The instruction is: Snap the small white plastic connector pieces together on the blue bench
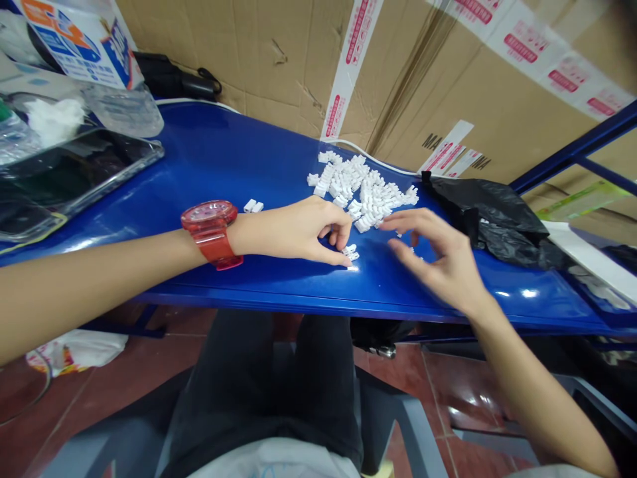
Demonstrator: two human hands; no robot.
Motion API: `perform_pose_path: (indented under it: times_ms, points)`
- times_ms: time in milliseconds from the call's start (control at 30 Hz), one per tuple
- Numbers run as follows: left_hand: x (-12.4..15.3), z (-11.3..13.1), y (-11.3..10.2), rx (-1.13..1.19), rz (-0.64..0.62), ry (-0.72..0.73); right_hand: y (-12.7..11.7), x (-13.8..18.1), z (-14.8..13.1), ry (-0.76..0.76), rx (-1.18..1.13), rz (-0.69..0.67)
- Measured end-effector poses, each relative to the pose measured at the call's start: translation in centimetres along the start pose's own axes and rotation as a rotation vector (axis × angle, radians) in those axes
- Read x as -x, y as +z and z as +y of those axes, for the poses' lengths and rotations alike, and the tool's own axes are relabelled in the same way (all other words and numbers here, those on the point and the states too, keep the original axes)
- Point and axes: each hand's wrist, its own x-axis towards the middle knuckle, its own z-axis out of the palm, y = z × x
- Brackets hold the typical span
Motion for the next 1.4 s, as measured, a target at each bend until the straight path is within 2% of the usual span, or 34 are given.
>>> perform_pose_path:
  times_ms: [67,133,200,300,500,633,800,933,1100,1333,1400]
  points:
    - [0.1,0.2,0.1,0.004,0.013,0.001,-1.2,0.2,1.8,0.069,0.093,0.025]
    - [0.1,0.3,0.2,0.002,0.027,0.019,-2.0,0.3,3.3,0.111,0.146,-0.043]
    - [0.1,0.4,0.2,-0.007,0.014,0.056,-2.0,0.2,4.1,0.123,0.138,-0.136]
    - [0.0,0.5,0.1,-0.022,-0.018,0.082,-1.2,0.1,4.3,0.118,0.122,-0.142]
    - [0.0,0.5,0.1,-0.003,0.003,0.010,-0.5,-0.6,3.3,0.105,0.066,-0.140]
    - [0.0,0.5,0.2,-0.004,0.012,0.020,-0.6,-0.6,1.6,0.085,0.006,-0.160]
    - [0.0,0.5,0.4,-0.020,0.011,0.052,0.7,-0.4,-1.4,0.175,-0.288,-0.129]
    - [-0.1,0.5,0.4,-0.037,0.029,0.075,2.1,-0.7,-2.5,0.233,-0.439,-0.155]
    - [-0.1,0.3,0.4,-0.034,0.038,0.084,2.8,-1.2,-2.3,0.286,-0.445,-0.163]
    - [-0.2,-0.6,1.0,-0.020,0.044,0.109,2.8,-1.1,-3.0,0.274,-0.374,-0.130]
    - [-0.3,-0.5,0.5,-0.043,0.017,0.090,2.7,-1.2,-3.1,0.253,-0.361,-0.149]
